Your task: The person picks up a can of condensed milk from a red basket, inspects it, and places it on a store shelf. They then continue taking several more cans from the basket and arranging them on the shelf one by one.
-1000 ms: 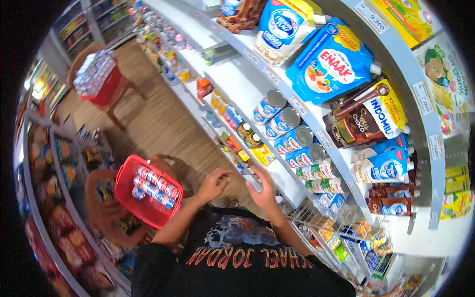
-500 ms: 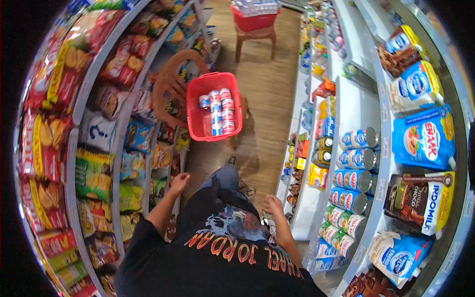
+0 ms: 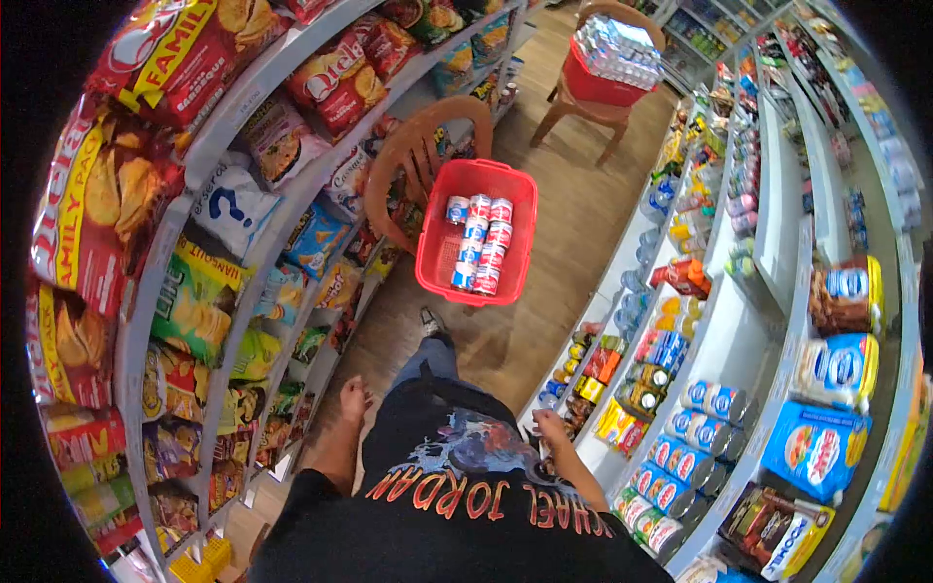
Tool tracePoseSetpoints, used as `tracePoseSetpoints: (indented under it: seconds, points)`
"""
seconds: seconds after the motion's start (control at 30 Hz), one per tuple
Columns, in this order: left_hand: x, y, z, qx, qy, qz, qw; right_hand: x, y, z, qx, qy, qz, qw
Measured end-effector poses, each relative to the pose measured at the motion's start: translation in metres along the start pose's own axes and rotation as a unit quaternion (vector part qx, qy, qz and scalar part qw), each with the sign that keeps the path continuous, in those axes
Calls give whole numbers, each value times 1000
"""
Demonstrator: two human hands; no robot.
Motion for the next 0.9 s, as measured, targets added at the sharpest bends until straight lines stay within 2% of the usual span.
tracePoseSetpoints:
  seconds: [0.03,0.07,0.1,0.13,0.2,0.23,0.27,0.33,0.4,0.43,0.5,0.6,0.67,0.8,0.87,0.9]
  points:
    - [9,15,19,-2,-2,-1,1000,12,-12,-3,-16,15,-28,999]
    - [13,41,42,-3,10,56,998,30,-22,-9,-71,46,-48,995]
    - [12,68,62,-3,23,110,994,56,-34,-15,-92,77,-110,987]
    - [6,96,85,-7,-5,140,990,74,-47,-20,-114,106,-171,973]
    - [-1,155,125,-12,-71,182,981,54,-139,-25,-128,178,-325,920]
    - [-2,176,142,-11,-107,192,975,40,-182,-26,-131,187,-316,921]
    - [1,190,155,-13,-103,187,977,28,-232,-26,-132,196,-309,921]
    - [8,212,188,1,-158,144,977,41,-304,-20,-181,168,-339,908]
    - [16,227,218,-16,-171,106,979,56,-369,-7,-50,100,-389,914]
    - [21,231,236,-35,-188,71,979,72,-393,2,-48,77,-394,915]
    - [33,240,272,-64,-178,58,980,117,-444,14,-45,43,-399,915]
    - [69,230,312,-95,-182,34,978,175,-496,36,-84,-14,-442,893]
    - [88,229,337,-165,-126,-37,978,208,-524,54,-219,-36,-423,879]
    - [146,214,378,-231,-76,-68,968,275,-563,77,-233,-66,-421,874]
    - [170,221,399,-245,-63,-77,964,284,-583,89,-253,-61,-459,849]
    - [186,219,406,-249,-51,-84,964,289,-595,98,-300,-133,-418,847]
Point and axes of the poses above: each hand's wrist, its own x-axis towards the middle knuckle, its own z-axis out of the palm, y = z × x, the point moved 6 cm from there along x, towards the middle knuckle, and after that the axes turned 1 degree about -x, right-handed, at the moved point
